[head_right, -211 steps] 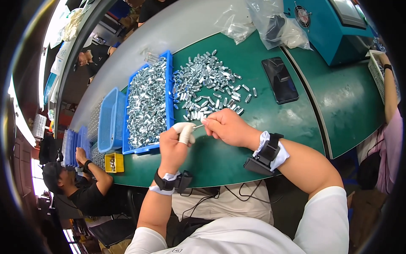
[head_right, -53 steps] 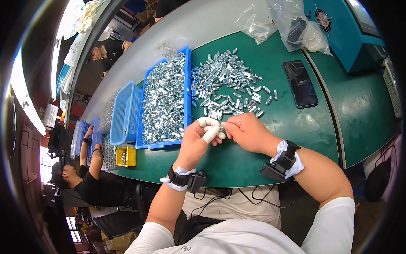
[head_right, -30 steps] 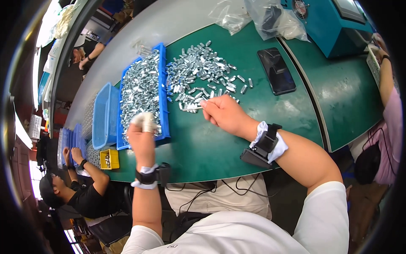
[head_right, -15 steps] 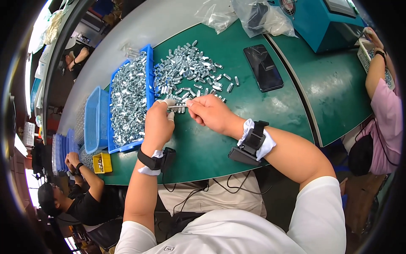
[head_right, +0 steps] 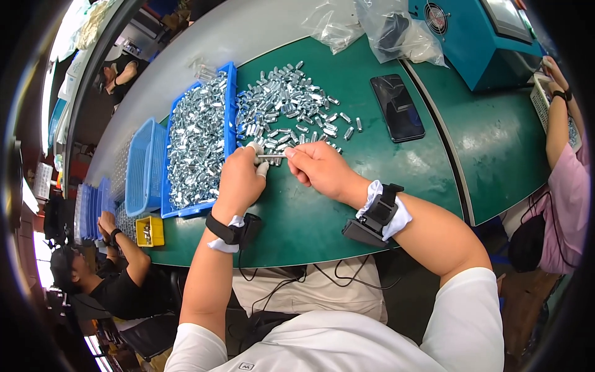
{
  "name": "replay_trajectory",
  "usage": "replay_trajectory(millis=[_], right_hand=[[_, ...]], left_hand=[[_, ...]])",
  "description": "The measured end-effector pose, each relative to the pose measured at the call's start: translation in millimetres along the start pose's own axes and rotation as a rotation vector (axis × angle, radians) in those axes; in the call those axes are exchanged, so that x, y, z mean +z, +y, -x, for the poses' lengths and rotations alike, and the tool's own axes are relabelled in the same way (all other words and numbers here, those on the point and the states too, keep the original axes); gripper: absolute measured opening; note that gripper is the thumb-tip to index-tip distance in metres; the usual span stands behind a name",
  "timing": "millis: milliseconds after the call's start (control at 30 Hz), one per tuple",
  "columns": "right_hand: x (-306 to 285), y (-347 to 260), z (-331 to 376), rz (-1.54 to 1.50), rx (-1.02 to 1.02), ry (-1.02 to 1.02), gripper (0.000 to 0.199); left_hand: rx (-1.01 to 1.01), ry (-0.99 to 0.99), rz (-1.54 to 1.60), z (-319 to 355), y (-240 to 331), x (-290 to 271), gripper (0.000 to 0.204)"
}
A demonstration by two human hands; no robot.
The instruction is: Manually assembling small hardware components into plastic housings at a factory workstation.
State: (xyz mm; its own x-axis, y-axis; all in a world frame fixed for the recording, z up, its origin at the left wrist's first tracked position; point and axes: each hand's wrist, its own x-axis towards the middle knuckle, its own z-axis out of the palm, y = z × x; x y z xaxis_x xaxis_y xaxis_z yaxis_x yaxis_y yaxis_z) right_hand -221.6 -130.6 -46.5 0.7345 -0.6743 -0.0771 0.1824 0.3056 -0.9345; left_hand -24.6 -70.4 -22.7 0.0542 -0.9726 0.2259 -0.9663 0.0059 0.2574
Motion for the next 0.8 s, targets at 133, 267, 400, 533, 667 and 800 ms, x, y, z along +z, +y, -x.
replay_trajectory(millis=[133, 267, 400, 533, 667, 800], right_hand=[[-1.7, -1.5, 1.0, -0.007, -0.031, 0.028, 0.038], [-0.9, 2.8, -1.0, 0.041, -0.036, 0.010, 0.038], [-4.4, 0.2, -2.2, 0.127, -0.022, -0.022, 0.040], [-4.1, -4.9, -0.6, 0.266, -0.048, -0.037, 0.041], [2.6, -12.5, 1.9, 0.378, -0.095, -0.088, 0.041], [3.5, -10.5, 8.0, 0.465, -0.093, -0.109, 0.039]], left_hand=[[0.008, 0.032, 0.109, 4.9, -1.1, -4.6, 0.023], [-0.096, 0.009, 0.586, 20.2, 6.9, -25.0, 0.021], [-0.202, -0.038, 0.910, 27.5, 8.1, -26.8, 0.019], [-0.159, -0.042, 0.940, 27.6, 3.5, -25.7, 0.018], [-0.056, -0.055, 0.823, 30.4, 2.2, -33.6, 0.017], [-0.193, -0.139, 1.008, 34.5, 15.2, -30.1, 0.013]])
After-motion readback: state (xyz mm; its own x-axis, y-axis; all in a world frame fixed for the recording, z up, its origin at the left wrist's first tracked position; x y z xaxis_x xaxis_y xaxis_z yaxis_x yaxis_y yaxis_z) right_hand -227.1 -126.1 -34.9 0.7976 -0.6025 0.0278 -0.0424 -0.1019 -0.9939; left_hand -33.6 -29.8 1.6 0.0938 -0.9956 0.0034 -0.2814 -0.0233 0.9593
